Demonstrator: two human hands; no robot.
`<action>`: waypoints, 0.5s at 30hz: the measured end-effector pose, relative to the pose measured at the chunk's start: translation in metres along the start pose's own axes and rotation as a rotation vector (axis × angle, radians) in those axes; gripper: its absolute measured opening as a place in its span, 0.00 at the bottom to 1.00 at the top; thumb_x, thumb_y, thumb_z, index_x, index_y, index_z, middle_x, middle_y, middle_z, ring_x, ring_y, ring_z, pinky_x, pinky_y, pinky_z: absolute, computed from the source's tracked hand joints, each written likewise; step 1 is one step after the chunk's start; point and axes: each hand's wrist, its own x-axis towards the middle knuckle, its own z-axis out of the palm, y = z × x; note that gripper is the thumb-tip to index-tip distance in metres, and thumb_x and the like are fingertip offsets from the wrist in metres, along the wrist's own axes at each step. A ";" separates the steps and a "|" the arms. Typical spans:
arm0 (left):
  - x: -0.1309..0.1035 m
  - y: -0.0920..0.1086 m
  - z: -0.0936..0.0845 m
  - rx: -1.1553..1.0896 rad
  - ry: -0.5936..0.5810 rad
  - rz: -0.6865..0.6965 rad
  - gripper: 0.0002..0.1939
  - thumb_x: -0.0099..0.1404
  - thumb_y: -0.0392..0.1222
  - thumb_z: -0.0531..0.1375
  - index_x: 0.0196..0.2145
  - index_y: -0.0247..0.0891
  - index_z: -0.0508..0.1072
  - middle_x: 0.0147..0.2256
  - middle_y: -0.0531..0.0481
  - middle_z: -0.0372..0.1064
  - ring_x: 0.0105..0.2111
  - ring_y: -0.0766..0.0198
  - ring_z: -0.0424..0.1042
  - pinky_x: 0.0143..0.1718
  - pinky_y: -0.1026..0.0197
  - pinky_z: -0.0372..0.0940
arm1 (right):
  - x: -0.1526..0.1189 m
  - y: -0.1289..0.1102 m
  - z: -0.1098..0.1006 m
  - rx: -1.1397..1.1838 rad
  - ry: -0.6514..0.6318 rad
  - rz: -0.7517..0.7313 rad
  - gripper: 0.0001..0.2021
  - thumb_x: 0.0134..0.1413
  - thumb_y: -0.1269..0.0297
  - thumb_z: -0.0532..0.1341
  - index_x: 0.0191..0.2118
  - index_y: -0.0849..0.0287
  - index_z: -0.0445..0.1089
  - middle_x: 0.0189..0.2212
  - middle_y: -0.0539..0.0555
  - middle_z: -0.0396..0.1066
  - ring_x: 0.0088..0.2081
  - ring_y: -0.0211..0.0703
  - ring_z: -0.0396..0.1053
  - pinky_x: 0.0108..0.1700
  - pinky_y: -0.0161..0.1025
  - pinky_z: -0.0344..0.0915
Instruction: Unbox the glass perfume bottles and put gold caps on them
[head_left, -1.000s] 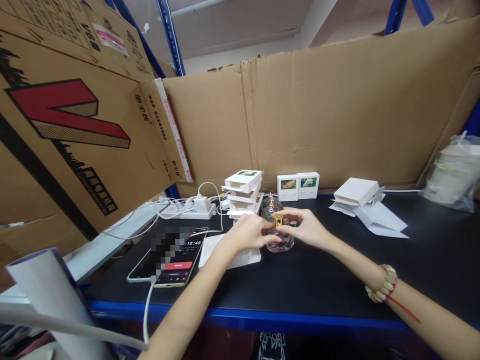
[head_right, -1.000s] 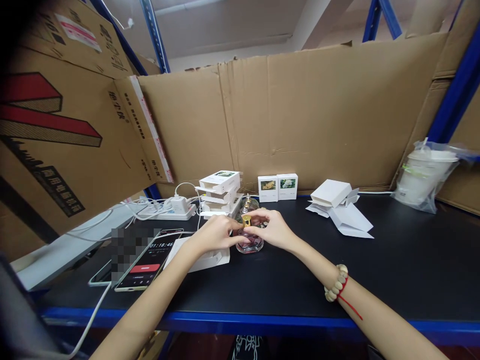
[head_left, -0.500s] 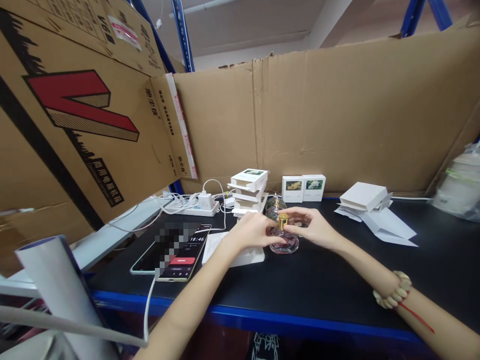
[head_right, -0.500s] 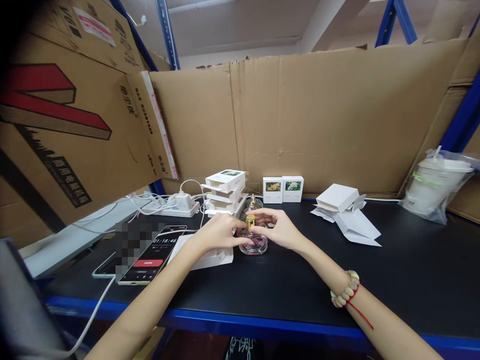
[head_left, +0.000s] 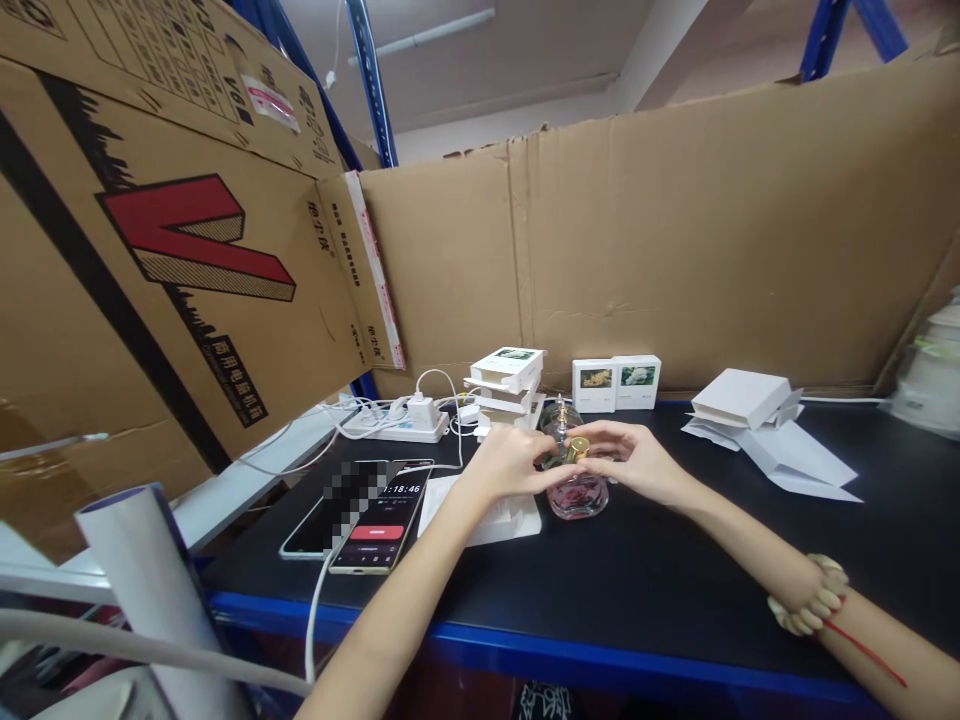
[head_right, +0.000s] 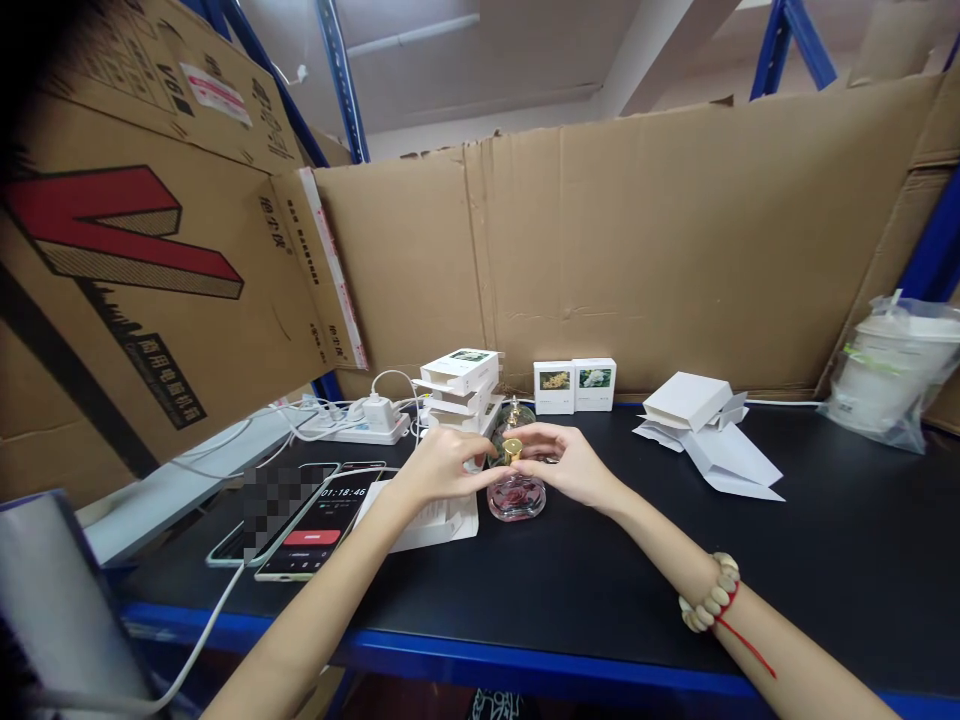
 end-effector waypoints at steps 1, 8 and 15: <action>0.000 0.000 0.000 0.007 0.000 0.003 0.24 0.63 0.56 0.50 0.22 0.35 0.71 0.17 0.52 0.68 0.19 0.69 0.67 0.19 0.66 0.51 | 0.000 0.000 0.000 0.016 0.007 0.010 0.18 0.34 0.61 0.67 0.36 0.62 0.71 0.37 0.57 0.73 0.36 0.45 0.72 0.41 0.44 0.70; 0.001 0.005 0.003 0.019 -0.038 0.031 0.26 0.62 0.58 0.49 0.19 0.35 0.69 0.16 0.52 0.65 0.17 0.69 0.63 0.18 0.66 0.49 | 0.001 -0.002 -0.002 0.124 0.061 0.070 0.25 0.34 0.55 0.68 0.42 0.60 0.70 0.42 0.59 0.72 0.42 0.47 0.71 0.45 0.43 0.68; 0.002 0.007 0.007 -0.005 0.008 0.029 0.27 0.65 0.54 0.45 0.17 0.35 0.68 0.14 0.52 0.63 0.16 0.70 0.62 0.18 0.66 0.48 | 0.008 0.011 -0.020 0.302 0.271 0.232 0.20 0.41 0.62 0.66 0.44 0.57 0.69 0.42 0.56 0.72 0.44 0.45 0.70 0.46 0.38 0.68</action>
